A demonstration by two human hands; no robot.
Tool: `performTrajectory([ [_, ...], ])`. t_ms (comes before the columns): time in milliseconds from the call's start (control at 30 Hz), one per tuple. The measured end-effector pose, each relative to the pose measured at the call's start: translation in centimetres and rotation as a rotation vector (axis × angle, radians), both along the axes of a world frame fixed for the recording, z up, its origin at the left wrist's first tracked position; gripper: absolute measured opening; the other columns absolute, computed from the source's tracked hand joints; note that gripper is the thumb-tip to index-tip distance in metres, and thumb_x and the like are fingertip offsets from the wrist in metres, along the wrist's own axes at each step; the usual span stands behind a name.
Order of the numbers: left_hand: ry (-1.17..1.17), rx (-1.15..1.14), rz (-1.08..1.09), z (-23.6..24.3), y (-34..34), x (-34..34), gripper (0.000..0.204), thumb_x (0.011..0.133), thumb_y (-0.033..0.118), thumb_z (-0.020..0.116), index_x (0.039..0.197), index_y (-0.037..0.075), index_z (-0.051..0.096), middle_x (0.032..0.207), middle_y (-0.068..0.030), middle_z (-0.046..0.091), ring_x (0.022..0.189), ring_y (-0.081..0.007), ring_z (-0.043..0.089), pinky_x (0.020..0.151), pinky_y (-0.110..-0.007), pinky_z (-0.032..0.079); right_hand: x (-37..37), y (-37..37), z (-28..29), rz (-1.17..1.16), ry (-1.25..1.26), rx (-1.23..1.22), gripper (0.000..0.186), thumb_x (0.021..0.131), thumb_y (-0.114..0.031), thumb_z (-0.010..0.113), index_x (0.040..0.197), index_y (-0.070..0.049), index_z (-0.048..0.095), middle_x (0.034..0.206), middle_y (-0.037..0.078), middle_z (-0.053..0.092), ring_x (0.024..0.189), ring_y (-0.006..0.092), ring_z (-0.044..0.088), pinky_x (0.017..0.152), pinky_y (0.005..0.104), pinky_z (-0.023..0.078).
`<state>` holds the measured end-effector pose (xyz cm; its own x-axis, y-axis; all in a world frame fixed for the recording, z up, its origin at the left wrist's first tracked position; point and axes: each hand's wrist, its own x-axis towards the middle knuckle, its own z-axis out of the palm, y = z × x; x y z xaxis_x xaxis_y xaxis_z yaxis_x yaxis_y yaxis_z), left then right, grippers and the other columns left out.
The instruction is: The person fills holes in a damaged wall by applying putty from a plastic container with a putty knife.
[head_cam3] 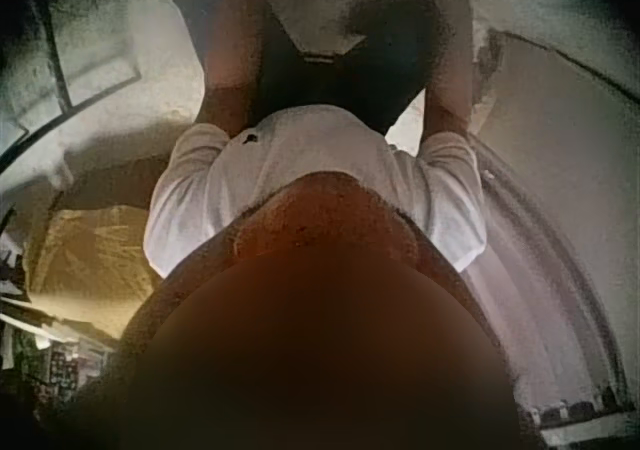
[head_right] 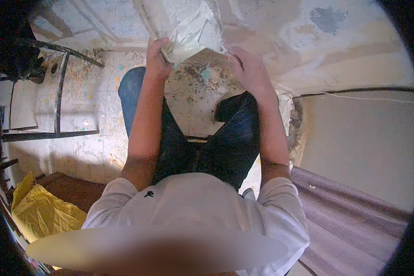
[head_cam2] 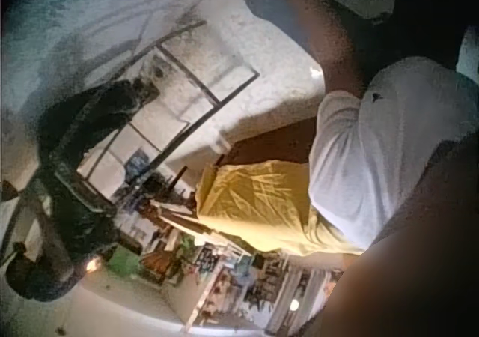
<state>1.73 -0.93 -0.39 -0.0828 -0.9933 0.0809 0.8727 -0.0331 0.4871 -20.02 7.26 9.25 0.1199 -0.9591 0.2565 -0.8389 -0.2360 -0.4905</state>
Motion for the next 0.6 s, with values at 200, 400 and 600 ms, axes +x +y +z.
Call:
performTrajectory([
  [200,-0.170,0.086,-0.030,0.5,0.7,-0.9,0.051,0.080,0.016,0.062,0.126,0.003,0.042,0.107,-0.0124,0.057,0.097,-0.0259,0.061,0.080,-0.040,0.054,0.3,-0.7,-0.4,0.205,-0.019,0.035,0.032,0.089,-0.015,0.054,0.120,-0.009,0.061,0.097,0.021,0.066,0.078,0.0327,0.063,0.077,0.0347,0.049],
  [400,-0.260,0.082,-0.037,0.6,0.6,-2.0,0.054,0.081,0.021,0.065,0.126,0.002,0.042,0.108,-0.0127,0.057,0.096,-0.0252,0.060,0.078,-0.040,0.053,-0.7,-1.3,-2.1,0.276,-0.123,0.193,0.037,0.093,-0.015,0.055,0.130,-0.014,0.056,0.066,0.000,0.053,0.060,0.0075,0.047,0.058,0.0245,0.042],
  [600,-0.332,0.152,-0.049,-0.5,0.6,-2.9,0.053,0.082,0.023,0.066,0.125,0.003,0.042,0.108,-0.0120,0.057,0.096,-0.0248,0.060,0.077,-0.039,0.053,1.4,-0.6,-2.1,0.231,-0.281,0.379,0.036,0.094,-0.017,0.055,0.129,-0.013,0.058,0.063,-0.006,0.047,0.055,0.0037,0.038,0.051,0.0231,0.033],
])
